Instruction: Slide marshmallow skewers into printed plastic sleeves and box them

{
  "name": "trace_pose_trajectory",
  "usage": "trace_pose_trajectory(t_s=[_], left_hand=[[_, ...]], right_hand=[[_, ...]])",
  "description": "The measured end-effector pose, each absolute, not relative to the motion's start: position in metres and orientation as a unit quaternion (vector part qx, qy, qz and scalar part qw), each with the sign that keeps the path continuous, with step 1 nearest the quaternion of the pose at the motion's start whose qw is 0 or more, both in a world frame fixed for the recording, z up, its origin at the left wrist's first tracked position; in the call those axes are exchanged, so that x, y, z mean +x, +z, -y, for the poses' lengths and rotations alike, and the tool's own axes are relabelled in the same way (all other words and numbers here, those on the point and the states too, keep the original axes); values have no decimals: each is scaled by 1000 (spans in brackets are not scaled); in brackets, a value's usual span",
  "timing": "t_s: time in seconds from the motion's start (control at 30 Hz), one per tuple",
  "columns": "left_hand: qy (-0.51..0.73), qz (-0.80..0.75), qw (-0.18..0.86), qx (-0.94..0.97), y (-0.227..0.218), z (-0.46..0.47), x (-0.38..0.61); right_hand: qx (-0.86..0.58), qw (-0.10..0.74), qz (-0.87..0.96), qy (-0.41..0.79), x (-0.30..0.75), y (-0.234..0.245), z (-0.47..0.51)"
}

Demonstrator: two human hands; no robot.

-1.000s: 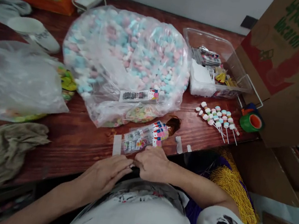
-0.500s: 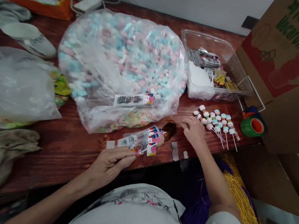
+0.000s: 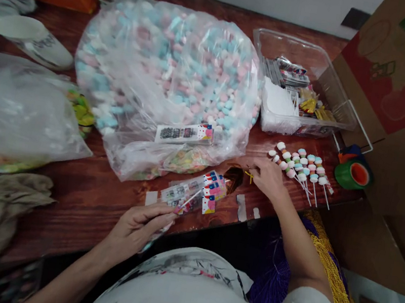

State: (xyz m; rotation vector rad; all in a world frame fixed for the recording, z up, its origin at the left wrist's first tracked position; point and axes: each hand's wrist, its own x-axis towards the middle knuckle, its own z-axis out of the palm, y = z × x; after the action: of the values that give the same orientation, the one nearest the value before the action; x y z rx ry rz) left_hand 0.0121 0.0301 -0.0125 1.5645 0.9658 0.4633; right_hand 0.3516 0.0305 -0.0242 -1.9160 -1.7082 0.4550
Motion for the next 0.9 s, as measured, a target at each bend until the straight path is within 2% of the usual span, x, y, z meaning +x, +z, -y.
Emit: trace_pose_trajectory(t_s=[0.13,0.27,0.4,0.6,0.8,0.9], left_hand=[[176,-471,681,533,-10,-22,5],[159,-483,729,457,-10,-15,1],[173,-468,741,449,-14,-8,-6],[253,-431,714,491,-9,-10,-6],[302,-342,696,554,12,-18,9],[300,-334,682,577,10,-17,1]], right_hand=[[-699,335,602,191,348,-23,-19],[-691,356,604,177,339,-23,-14],[-697,379,580,186,333,-22,-10],[-661,470,532,243,281,-3,12],[-531,401,668,333,197,21,30],[-511,391,654,398,181,19,31]])
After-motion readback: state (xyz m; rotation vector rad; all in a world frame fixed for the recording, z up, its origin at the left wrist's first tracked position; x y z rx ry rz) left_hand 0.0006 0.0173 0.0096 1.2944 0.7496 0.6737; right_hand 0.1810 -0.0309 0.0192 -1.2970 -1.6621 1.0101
